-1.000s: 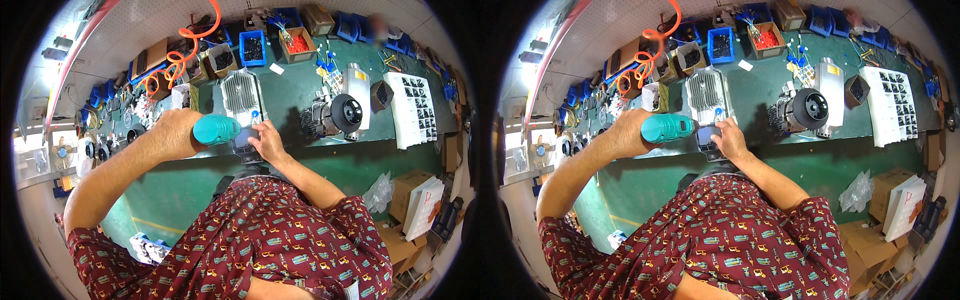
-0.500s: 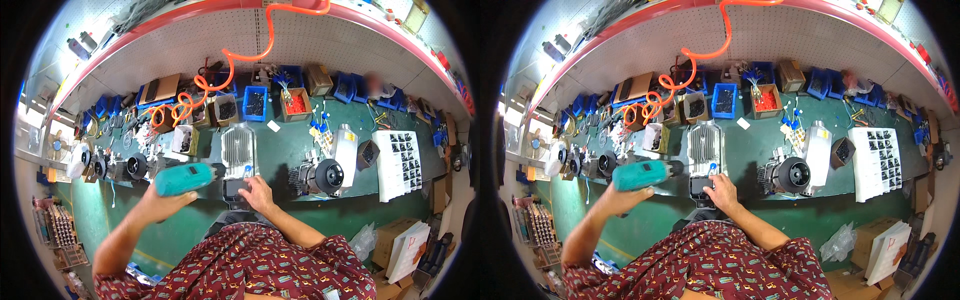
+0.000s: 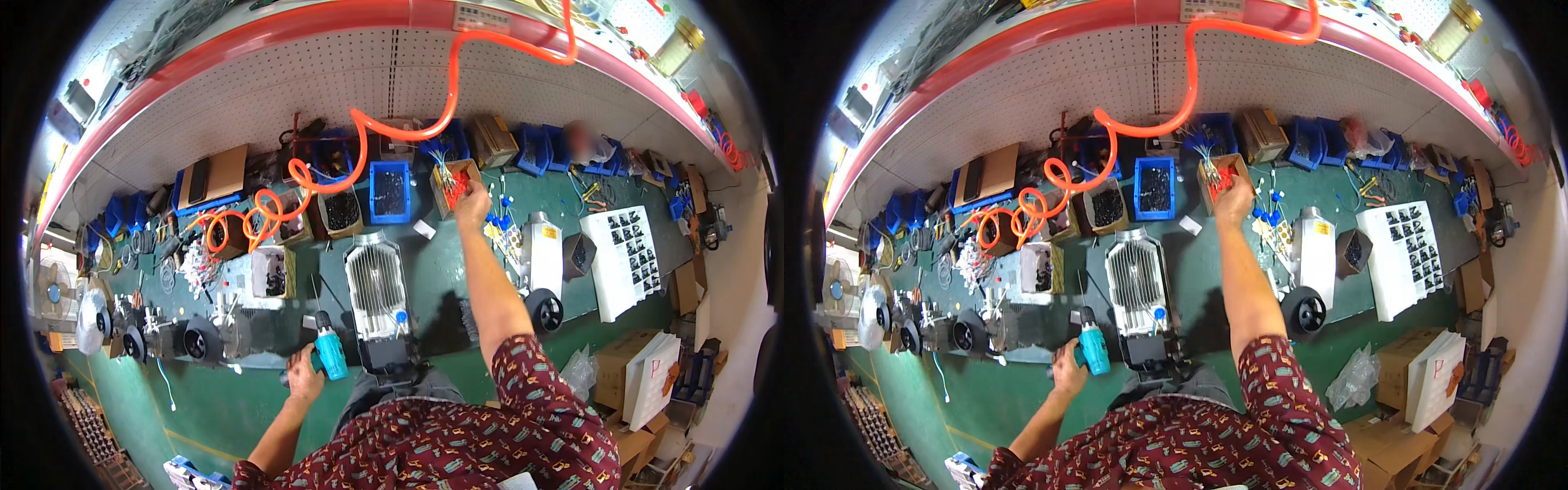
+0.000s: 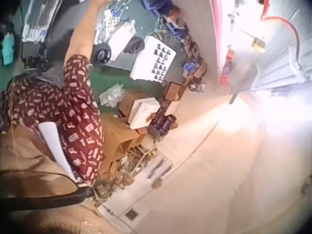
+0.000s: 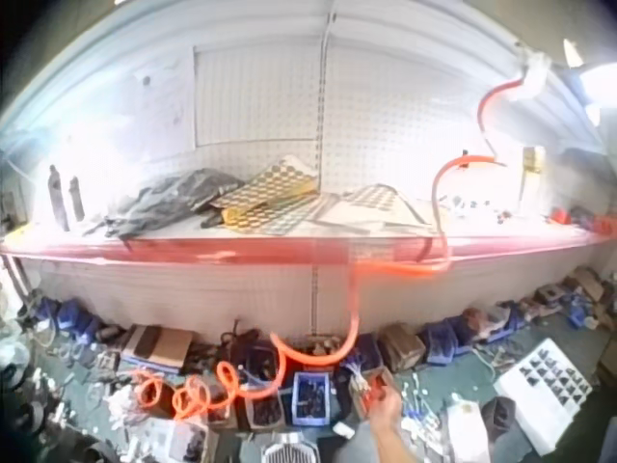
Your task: The person assembles an electrical component by attaching a black plastic piece to a silver motor housing, then uses a cordless drill to fasten screws. They attach a white plastic cover and apply circular stickers to the cover. The person handles the motor, plastic parts, drill, and stickers throughout the process.
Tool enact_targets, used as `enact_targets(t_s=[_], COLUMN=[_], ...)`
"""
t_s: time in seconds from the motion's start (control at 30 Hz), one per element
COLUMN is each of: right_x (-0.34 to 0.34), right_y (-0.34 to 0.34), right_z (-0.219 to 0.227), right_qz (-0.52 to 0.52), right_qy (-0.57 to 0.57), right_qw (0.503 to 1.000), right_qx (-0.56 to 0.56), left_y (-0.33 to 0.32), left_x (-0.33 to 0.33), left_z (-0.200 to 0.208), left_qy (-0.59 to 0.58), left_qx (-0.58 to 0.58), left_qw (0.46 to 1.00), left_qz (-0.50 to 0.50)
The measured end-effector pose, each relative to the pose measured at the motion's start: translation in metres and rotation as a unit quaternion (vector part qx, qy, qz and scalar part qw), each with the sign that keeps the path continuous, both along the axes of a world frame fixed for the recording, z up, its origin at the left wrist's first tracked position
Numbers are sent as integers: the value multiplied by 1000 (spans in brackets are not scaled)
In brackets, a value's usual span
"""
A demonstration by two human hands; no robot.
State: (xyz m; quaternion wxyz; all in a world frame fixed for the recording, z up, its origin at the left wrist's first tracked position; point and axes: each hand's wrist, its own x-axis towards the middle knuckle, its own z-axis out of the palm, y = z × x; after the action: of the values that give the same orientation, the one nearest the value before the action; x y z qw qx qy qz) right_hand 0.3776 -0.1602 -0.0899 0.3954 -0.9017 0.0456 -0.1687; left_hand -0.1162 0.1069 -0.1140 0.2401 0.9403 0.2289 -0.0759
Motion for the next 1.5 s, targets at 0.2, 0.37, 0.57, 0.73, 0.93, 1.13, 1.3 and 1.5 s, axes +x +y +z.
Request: enact_targets(t_s=[0.2,0.37,0.57,0.73,0.93,1.13,1.3,1.5], right_x=[83,95,132,139,110,-27,-168,-216], right_y=[-15,13,-38,-31,-26,52,84,64], right_z=[-34,-39,-107,-85,-71,19,67,92], right_qz=[152,220,221,245,17,0,166,304], right_qy=[283,351,318,295,135,-16,305,407], right_qw=[860,803,820,817,984,892,727,700], right_qx=[-397,-429,-422,-430,118,451,592,502], left_y=[-1,1,4,6,6,-8,-23,-30], left_x=[23,38,60,63,72,135,179,192], left_z=[-34,-44,-57,-40,-26,57,107,115], left_qy=[-6,-10,22,52,-5,-236,-276,-268], left_qx=[-2,0,1,-33,-88,-221,-409,-459], left_qw=[1000,1000,1000,998,994,939,867,847], left_qz=[-20,-11,-11,4,59,118,77,-22])
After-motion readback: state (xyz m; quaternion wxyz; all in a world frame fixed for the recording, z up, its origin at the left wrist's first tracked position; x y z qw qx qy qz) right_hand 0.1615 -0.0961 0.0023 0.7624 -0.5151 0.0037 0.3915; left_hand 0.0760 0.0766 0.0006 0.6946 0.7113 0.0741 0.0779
